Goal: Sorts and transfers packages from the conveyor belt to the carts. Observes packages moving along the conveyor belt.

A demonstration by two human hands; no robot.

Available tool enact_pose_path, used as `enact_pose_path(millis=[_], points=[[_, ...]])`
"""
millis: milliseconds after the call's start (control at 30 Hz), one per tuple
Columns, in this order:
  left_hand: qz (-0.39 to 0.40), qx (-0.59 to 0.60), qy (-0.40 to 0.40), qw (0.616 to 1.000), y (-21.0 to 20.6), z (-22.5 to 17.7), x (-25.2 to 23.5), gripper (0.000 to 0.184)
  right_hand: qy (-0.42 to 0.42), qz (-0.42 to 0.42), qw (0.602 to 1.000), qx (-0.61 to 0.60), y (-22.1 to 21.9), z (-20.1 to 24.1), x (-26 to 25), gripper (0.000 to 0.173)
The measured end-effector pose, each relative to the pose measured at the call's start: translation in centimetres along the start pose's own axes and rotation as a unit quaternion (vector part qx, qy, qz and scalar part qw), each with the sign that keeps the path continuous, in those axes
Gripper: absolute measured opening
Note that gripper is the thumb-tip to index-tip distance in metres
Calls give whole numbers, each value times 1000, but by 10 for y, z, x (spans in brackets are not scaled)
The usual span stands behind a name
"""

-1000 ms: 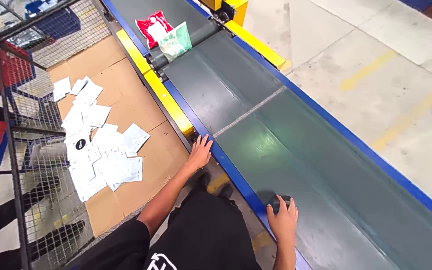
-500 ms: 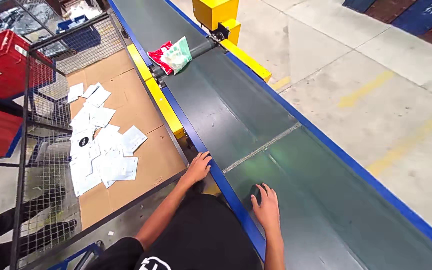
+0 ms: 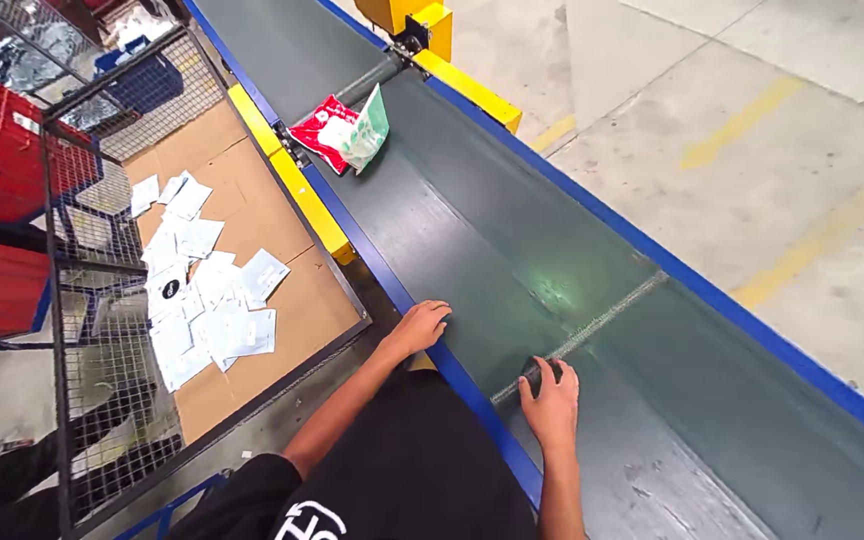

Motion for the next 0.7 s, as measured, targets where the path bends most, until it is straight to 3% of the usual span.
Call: enact_pose_path(millis=[167, 267, 333, 367, 433, 467, 500, 567, 700], points=[[38, -10, 9, 999, -16, -2, 5, 35, -63, -25, 998, 14, 16, -27, 15, 47], [65, 15, -3, 998, -21, -9, 6, 35, -142, -29, 989, 17, 40, -44, 21, 48], [93, 26, -7, 995, -22, -11, 5, 35, -194, -41, 971, -137, 57, -56, 20, 52], [106, 29, -9, 994, -22, -11, 3, 35, -216, -47, 928, -300, 63, -58, 15, 56], [128, 30, -3, 991, -23, -9, 5, 36, -220, -18, 742, -633, 74, -53, 4, 96], [134, 28, 1, 991, -22, -7, 7, 36, -205, 2, 660, -722, 76, -53, -2, 114], [133, 27, 2, 991, -21, -6, 8, 36, -199, 15, 618, -760, 77, -55, -10, 123], [132, 30, 8, 991, -20, -2, 12, 37, -206, 31, 598, -774, 72, -62, -26, 125], [139, 32, 27, 989, -18, 9, 21, 41, -210, 69, 609, -762, 56, -70, -47, 118]])
Point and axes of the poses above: each hand's wrist, its own x-axis away from the middle knuckle, its own y-axis out of the back of the hand, z = x × y, the point moved 5 cm from there along -x, towards the middle knuckle, and after that the axes turned 5 degrees about z, right-handed, at the moved point
